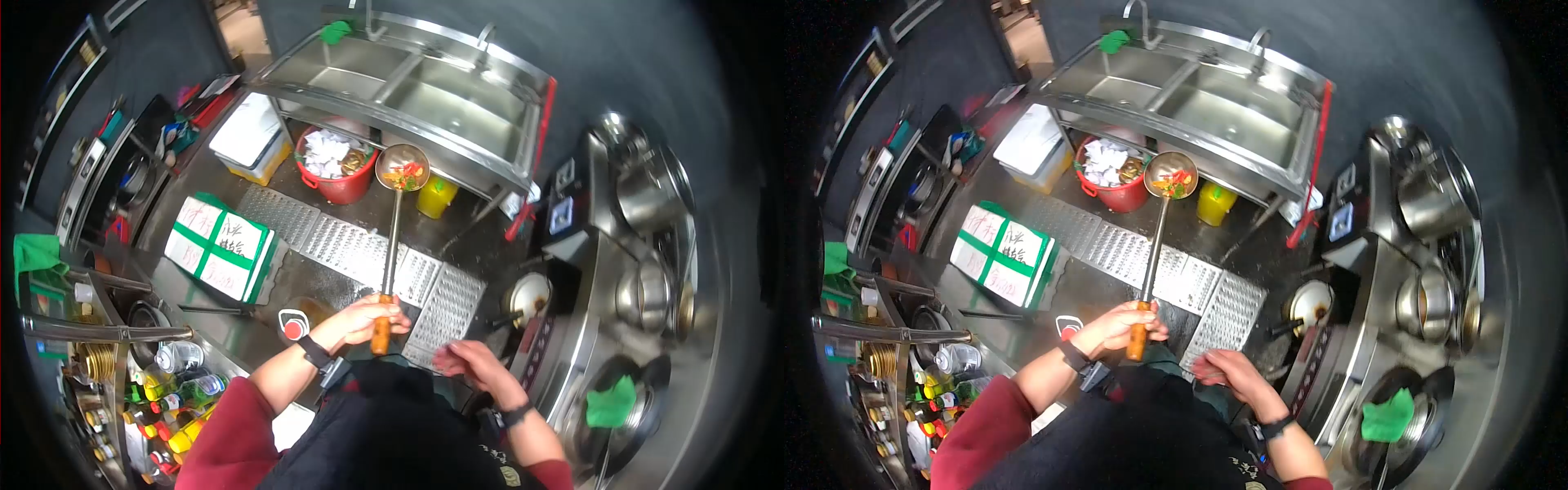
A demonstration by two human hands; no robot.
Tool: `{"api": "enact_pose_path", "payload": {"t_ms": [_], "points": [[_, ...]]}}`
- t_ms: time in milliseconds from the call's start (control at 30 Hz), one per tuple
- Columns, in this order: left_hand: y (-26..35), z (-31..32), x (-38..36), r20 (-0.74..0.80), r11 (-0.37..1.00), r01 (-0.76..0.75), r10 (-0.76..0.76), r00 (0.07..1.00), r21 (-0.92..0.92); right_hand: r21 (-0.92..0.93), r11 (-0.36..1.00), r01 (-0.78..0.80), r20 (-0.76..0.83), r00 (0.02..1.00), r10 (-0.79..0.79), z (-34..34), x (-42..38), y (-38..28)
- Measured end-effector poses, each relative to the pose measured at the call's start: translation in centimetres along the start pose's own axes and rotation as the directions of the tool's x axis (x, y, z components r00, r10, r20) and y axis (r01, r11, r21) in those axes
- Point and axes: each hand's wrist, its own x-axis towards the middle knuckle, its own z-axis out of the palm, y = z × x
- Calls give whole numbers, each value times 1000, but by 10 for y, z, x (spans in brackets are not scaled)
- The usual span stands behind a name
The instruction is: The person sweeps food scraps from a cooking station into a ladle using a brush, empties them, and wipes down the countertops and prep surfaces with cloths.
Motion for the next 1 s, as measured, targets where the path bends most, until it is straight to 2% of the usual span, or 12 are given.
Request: {"api": "enact_pose_path", "payload": {"t_ms": [100, 167, 267, 300, 333, 367, 500, 567, 633, 667, 833, 1000], "points": [[16, -18, 29, -20, 976, -157, 162, 987, 148, 318, 897, -307, 423, 893, 155, 42, 90, -56], [44, -17, 32, -79, 969, -24, 45, 996, 247, 345, 907, -241, 493, 869, 43, 69, 131, -78], [79, -29, 55, -120, 933, -136, 185, 975, 333, 482, 772, -413, 680, 732, -33, 56, 207, -81], [94, -34, 57, -115, 898, -159, 224, 968, 410, 420, 845, -332, 485, 869, 100, 71, 205, -110], [108, -28, 53, -319, 908, -102, 245, 915, 406, 380, 890, -253, 421, 904, 77, 78, 221, -124], [116, -34, 51, -329, 911, -112, 254, 909, 396, 333, 928, -169, 356, 933, 42, 83, 237, -137], [131, -54, 10, -640, 958, -233, 285, 714, 166, 260, 944, -204, 302, 946, 121, 94, 346, -169], [120, -75, -22, -716, 969, -232, 219, 663, 81, -83, 991, -105, 152, 981, 117, 100, 403, -180], [90, -93, -55, -844, 956, -289, 120, 523, -43, -675, 729, -113, -190, 982, -23, 94, 455, -179], [74, -101, -71, -871, 946, -306, 57, 487, -110, -955, 277, -110, -197, 929, -312, 77, 489, -166], [20, -97, -113, -958, 883, -424, -87, 272, -200, -976, 91, -196, -216, 909, -357, 33, 517, -160], [9, -90, -99, -963, 819, -523, -126, 238, -236, -986, 135, -102, -151, 893, -424, -1, 531, -143]]}}
